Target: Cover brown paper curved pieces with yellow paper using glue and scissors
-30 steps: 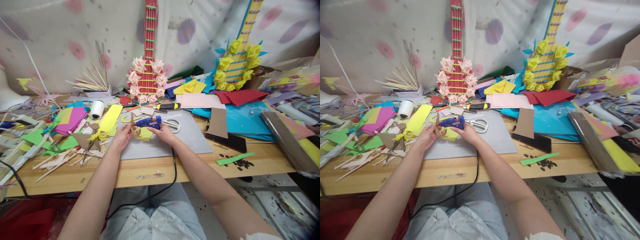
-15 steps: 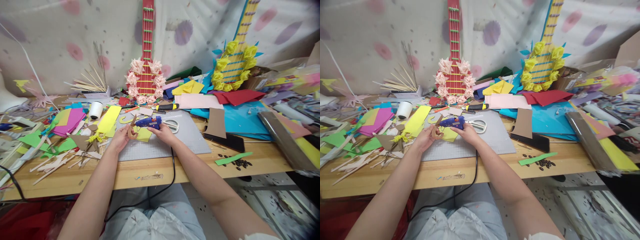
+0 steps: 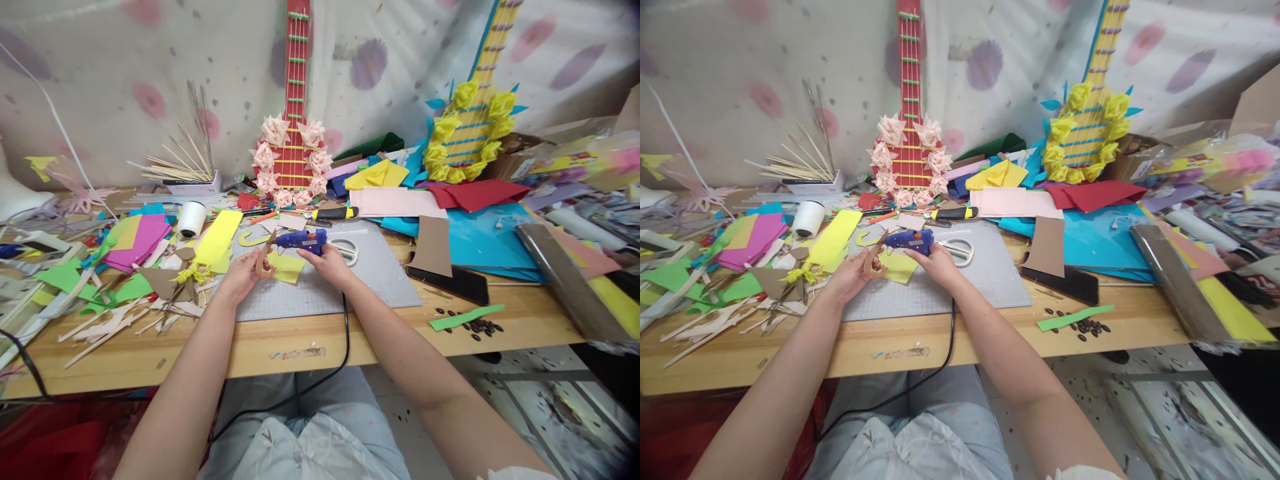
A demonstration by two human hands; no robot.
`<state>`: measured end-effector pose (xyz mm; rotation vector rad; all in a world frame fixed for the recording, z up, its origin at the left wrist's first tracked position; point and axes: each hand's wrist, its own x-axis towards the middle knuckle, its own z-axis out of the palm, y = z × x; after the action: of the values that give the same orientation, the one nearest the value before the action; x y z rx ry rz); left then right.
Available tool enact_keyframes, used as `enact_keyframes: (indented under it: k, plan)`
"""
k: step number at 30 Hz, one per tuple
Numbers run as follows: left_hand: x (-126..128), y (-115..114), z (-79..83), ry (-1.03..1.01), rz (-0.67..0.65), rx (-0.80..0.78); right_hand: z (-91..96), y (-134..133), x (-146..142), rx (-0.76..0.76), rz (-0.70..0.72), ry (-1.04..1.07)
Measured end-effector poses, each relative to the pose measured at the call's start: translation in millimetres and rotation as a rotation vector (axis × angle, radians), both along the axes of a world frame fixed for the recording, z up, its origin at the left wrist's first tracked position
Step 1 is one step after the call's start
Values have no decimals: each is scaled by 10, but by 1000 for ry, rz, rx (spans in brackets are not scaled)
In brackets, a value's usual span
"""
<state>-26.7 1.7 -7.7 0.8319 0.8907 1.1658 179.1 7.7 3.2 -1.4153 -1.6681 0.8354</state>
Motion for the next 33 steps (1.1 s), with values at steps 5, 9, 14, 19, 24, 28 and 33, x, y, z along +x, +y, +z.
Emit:
enact_keyframes:
  k: [5, 9, 14, 19, 24, 28, 33]
  plan:
    - [8, -9, 21, 20, 14, -18, 17, 11, 18, 14, -40, -4]
    - [17, -16, 46, 35, 9, -24, 17, 32, 41, 9, -61, -9]
    - [12, -12, 47, 40, -7, -31, -18, 73, 72, 24, -101, -10]
    - [9, -17, 54, 58, -6, -40, -31, 95, 95, 24, -121, -8]
    - [0, -11, 40, 70, -10, -38, -35, 108, 113, 3, -148, -37]
    - [-9, -1, 18, 67, -18, -34, -42, 110, 120, 5, -151, -36]
    - [-8, -4, 23, 57, -11, -40, -21, 83, 119, 17, -108, -23]
